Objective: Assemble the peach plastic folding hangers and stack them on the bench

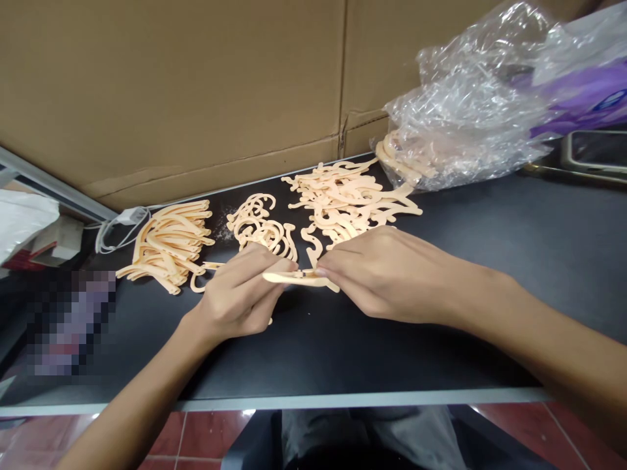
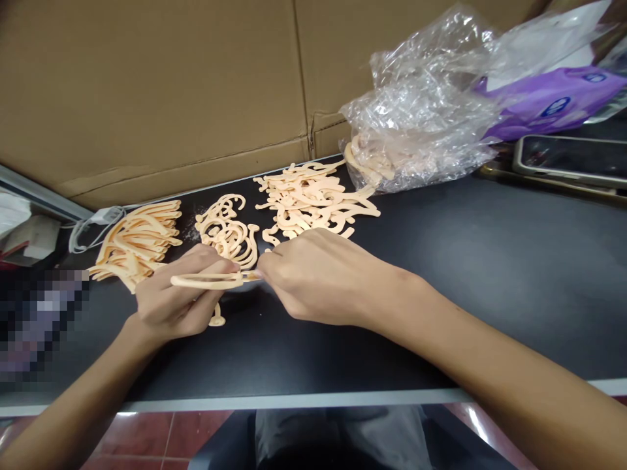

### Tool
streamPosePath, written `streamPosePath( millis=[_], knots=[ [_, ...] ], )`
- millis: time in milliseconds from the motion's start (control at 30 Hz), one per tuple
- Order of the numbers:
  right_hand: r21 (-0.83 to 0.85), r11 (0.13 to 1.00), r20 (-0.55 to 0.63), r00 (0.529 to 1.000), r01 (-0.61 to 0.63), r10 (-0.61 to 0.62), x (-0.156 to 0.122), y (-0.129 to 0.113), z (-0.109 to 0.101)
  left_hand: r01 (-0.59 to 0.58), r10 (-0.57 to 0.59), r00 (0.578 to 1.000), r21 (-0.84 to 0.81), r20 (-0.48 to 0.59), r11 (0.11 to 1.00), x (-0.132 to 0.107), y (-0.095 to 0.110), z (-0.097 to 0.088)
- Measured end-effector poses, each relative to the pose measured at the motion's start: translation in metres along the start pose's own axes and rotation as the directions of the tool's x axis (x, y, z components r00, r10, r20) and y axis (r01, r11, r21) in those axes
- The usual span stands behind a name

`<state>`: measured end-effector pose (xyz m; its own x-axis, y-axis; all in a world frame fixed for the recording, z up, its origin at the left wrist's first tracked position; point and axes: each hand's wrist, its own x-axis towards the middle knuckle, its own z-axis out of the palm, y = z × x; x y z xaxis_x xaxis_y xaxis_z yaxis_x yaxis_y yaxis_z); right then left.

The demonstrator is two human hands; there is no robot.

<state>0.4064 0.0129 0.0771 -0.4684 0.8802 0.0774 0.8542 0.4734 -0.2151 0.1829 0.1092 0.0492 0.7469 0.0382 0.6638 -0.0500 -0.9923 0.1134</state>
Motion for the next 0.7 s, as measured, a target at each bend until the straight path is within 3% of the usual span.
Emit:
streamPosePath(
  millis=[433, 700],
  knots=[
    [0.032, 0.999, 0.014, 0.999, 0.034, -0.034, 0.0004, 0.0011, 0.001, 0.027, -0.023, 0.999, -0.089, 0.043, 0.996, -0.0004, 0.0072, 0.004],
    [0.044, 0.997, 0.034, 0.997, 0.064, -0.065, -0.0004, 0.0007, -0.0002, 0.002, -0.002, 1.0, -0.099, -0.008, 0.995, -0.0044, 0.0089, 0.0088]
  ],
)
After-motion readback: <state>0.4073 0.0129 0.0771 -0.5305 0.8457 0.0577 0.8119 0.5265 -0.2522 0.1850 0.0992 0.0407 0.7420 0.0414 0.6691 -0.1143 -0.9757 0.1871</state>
